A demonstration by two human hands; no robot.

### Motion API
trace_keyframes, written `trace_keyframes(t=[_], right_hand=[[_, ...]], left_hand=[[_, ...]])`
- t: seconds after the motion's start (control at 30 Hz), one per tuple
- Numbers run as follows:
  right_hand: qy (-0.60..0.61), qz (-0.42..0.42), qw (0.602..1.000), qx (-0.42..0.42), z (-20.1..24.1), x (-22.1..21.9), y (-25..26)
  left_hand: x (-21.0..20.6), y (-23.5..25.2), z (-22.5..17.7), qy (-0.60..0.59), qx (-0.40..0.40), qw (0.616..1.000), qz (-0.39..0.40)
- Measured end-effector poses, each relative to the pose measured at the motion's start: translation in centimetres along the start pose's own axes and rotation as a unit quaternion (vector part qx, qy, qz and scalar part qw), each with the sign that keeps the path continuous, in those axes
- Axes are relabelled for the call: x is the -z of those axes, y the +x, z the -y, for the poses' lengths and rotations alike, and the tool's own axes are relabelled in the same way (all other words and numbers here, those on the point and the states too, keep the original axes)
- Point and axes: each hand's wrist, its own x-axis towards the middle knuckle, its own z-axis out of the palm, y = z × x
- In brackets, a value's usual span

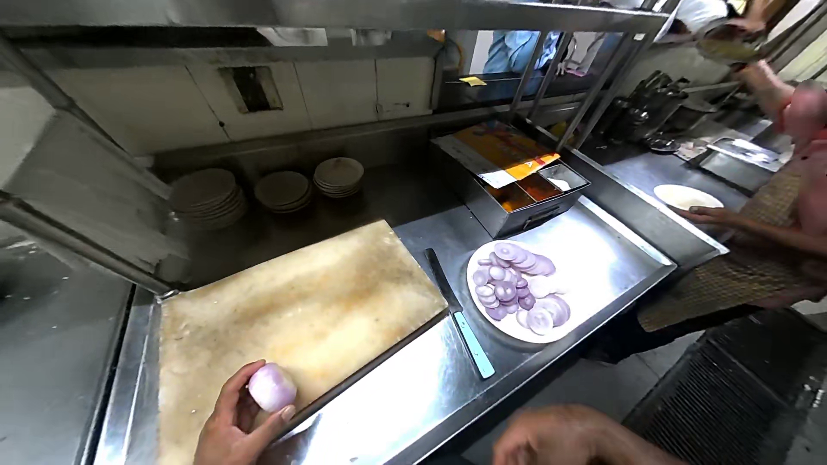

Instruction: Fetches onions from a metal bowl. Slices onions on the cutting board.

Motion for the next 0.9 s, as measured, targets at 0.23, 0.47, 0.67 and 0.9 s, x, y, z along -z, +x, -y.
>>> trace_keyframes(t=[0.23,0.47,0.67,0.9], right_hand=[[-0.296,-0.490,0.790,-0.220,-4.5,4.5,3.5],[-0.306,-0.509,0.751,-0.288,-7.7,6.1,3.5],[-0.314,-0.556,0.728,-0.248,-8.0,6.8,2.2],[-0.201,-0.473,0.828,-0.223,-3.9,3.8,8.9]], left_hand=[[0.1,0.1,0.0,-0.008,-0.004,1.000,0.004],[-0.1,0.0,-0.2,-0.016,0.004,1.000,-0.008],[-0.4,0.1,-0.1,-0.013,0.007,0.999,-0.030],[-0.5,0.3,0.3,-0.016,0.025,0.998,-0.053]])
